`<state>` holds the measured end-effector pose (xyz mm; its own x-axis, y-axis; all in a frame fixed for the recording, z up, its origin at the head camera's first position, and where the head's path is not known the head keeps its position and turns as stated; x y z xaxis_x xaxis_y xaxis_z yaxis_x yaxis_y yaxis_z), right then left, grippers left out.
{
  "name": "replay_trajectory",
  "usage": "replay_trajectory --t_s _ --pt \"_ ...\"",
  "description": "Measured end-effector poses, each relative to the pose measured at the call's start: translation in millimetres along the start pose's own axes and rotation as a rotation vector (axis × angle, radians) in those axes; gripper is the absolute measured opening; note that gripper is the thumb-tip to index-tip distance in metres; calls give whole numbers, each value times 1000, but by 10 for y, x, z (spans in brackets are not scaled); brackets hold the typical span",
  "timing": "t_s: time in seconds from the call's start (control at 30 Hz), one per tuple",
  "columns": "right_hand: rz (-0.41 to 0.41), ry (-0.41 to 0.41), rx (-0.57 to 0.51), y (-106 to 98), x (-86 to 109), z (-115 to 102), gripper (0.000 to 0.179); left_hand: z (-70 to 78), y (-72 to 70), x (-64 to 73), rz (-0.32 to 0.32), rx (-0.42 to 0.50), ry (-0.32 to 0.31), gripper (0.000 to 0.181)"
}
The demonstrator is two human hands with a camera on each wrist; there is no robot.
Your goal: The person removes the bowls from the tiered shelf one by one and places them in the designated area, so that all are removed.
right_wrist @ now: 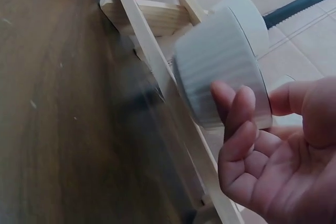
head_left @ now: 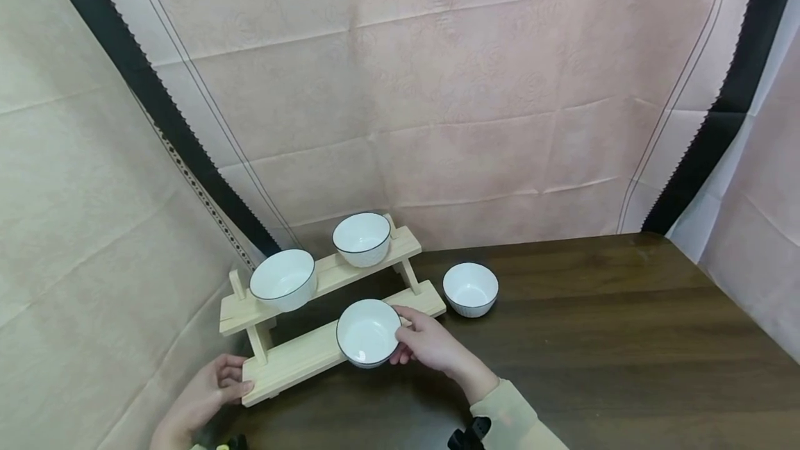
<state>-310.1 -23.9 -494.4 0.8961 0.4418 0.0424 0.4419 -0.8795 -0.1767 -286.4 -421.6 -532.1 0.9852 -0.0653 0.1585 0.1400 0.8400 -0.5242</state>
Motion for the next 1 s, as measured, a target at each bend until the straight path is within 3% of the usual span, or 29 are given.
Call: replay_trajectory --t_s 0.17,0.43,1.0 --pt "-29 -35 34 10 22 -10 58 -4 11 32 -18 -4 27 58" --pt "10 -27 126 -165 19 33 55 -12 22 31 -14 -1 13 59" --pt "142 46 102 -964 156 38 61 -17 14 -13 -12 31 -10 61"
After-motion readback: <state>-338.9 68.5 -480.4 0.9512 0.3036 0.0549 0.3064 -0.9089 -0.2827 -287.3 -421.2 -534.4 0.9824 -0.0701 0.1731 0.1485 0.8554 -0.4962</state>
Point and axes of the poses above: each hand's wrist, its own x-axis away from the middle knuckle, its own y-axis out of the palm, z = x × y, the point moved 10 cm from there along -x, towards the middle knuckle, and after that the axes turned 2 degrees about x, right-handed, at the moved point
